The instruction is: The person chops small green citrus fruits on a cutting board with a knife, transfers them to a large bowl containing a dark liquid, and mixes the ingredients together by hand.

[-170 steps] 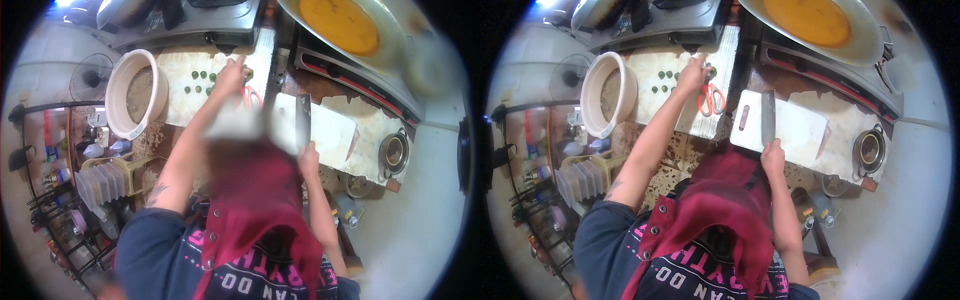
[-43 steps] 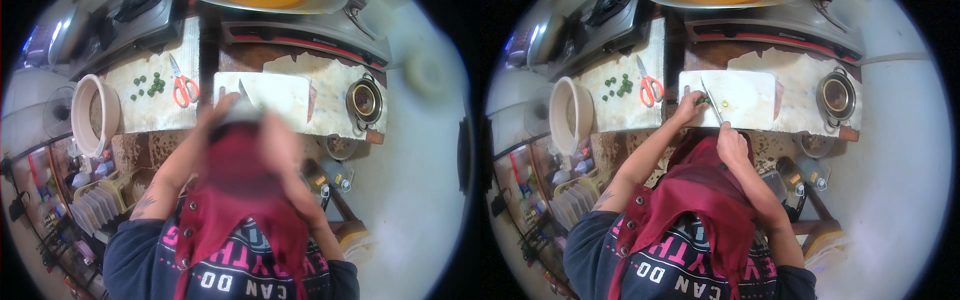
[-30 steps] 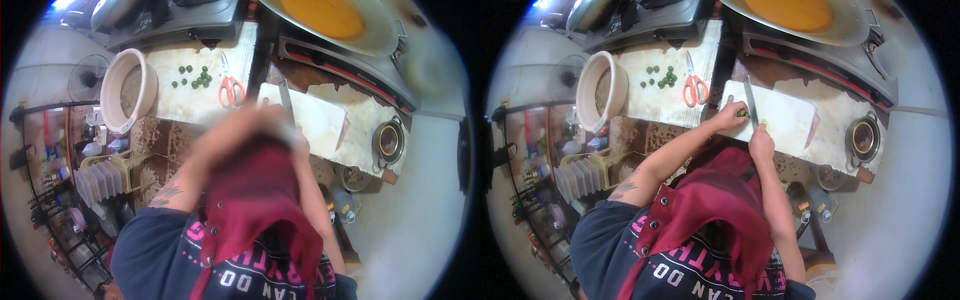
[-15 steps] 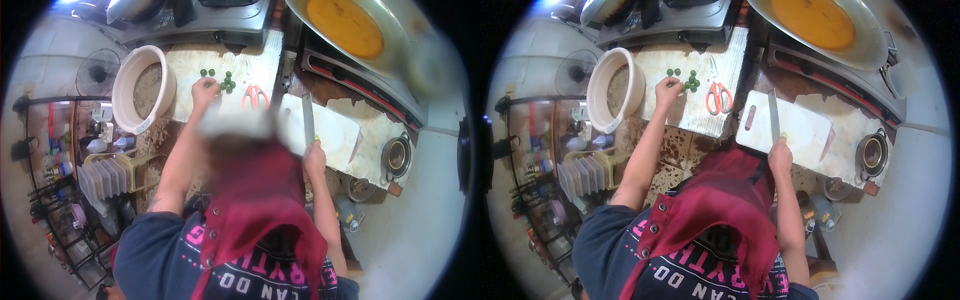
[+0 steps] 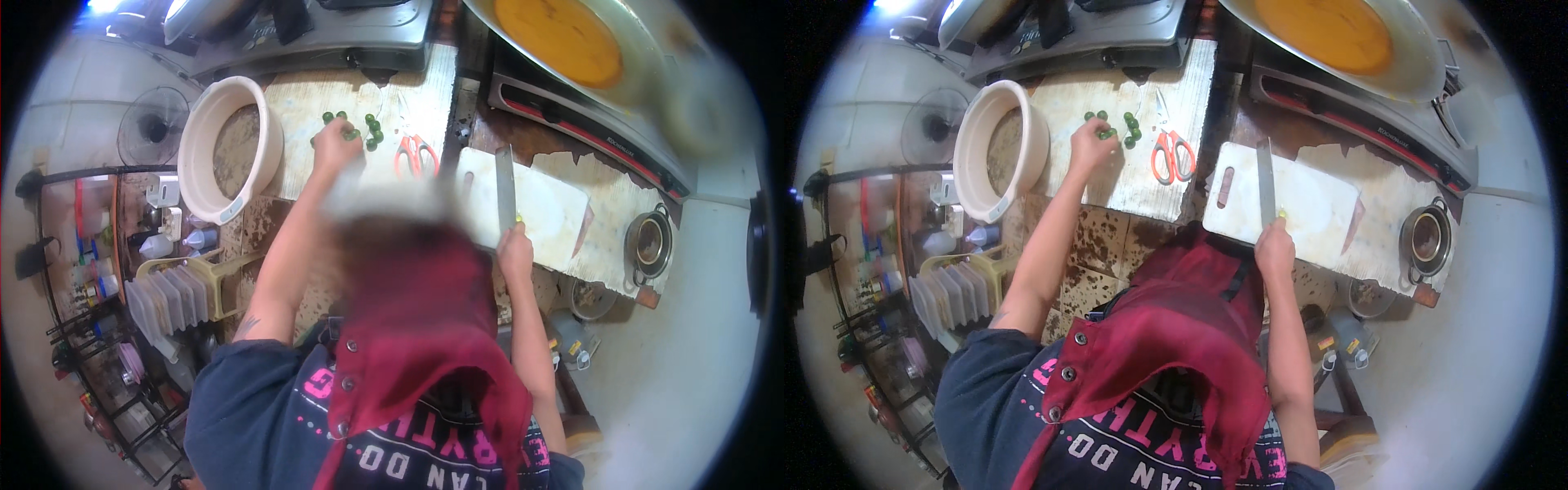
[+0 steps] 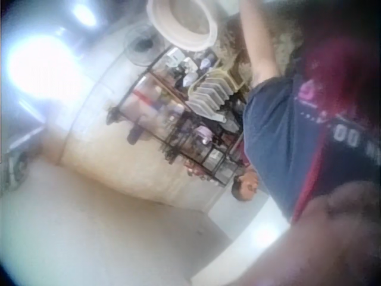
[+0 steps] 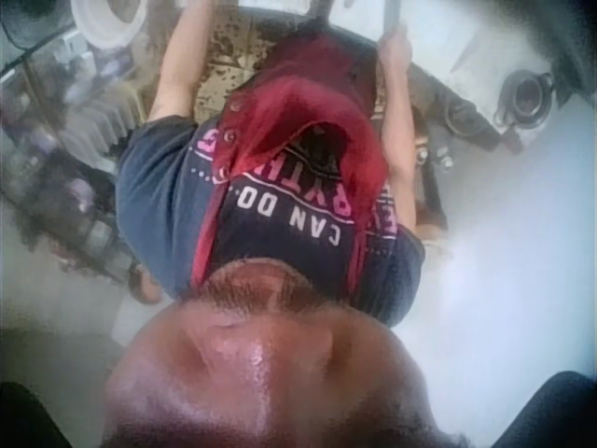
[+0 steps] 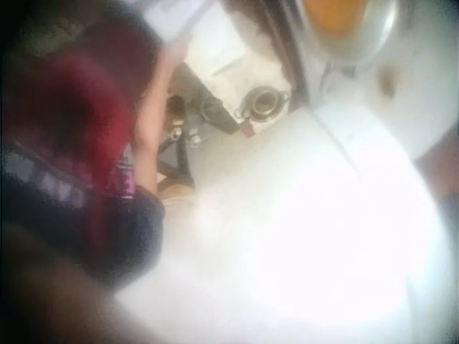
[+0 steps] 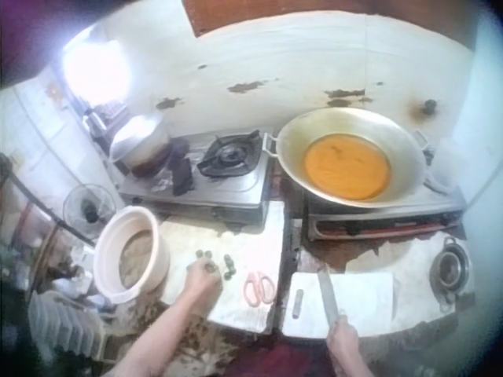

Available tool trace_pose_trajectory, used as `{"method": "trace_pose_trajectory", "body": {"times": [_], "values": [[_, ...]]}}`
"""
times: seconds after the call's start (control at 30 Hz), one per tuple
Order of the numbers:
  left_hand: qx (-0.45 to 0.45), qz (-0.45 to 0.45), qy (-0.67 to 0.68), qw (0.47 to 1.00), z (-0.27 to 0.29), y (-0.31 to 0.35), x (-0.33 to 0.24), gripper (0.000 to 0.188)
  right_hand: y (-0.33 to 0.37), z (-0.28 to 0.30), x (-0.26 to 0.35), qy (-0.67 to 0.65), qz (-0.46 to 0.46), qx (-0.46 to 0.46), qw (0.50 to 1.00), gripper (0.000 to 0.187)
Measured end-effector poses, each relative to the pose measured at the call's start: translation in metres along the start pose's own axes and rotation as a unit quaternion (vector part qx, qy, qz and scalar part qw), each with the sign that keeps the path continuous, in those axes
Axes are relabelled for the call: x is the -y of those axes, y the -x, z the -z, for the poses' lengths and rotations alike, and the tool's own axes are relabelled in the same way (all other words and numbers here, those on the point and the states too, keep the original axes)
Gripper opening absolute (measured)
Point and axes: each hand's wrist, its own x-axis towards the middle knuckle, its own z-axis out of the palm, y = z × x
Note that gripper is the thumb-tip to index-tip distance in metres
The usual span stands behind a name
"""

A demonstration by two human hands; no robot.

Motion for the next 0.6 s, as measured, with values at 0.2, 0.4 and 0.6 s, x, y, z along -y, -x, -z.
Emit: {"method": "trace_pose_trajectory", "body": {"times": [0.2, 0.4, 0.6], "values": [[0.282, 0.046, 0.452, 0.845, -0.003, 0.082, -0.078, 0.026, 0.0, 0.003, -0.001, -0.007, -0.028, 0.007, 1.0, 0.023], [0.219, -0.25, 0.105, 0.937, -0.125, 0.121, -0.138, 0.023, 0.001, 0.01, -0.014, -0.04, 0.0, 0.01, 0.999, 0.023], [0.116, -0.261, 0.059, 0.956, -0.187, 0.121, -0.142, 0.027, 0.043, 0.042, -0.025, -0.117, 0.036, -0.041, 0.992, 0.02]]}}
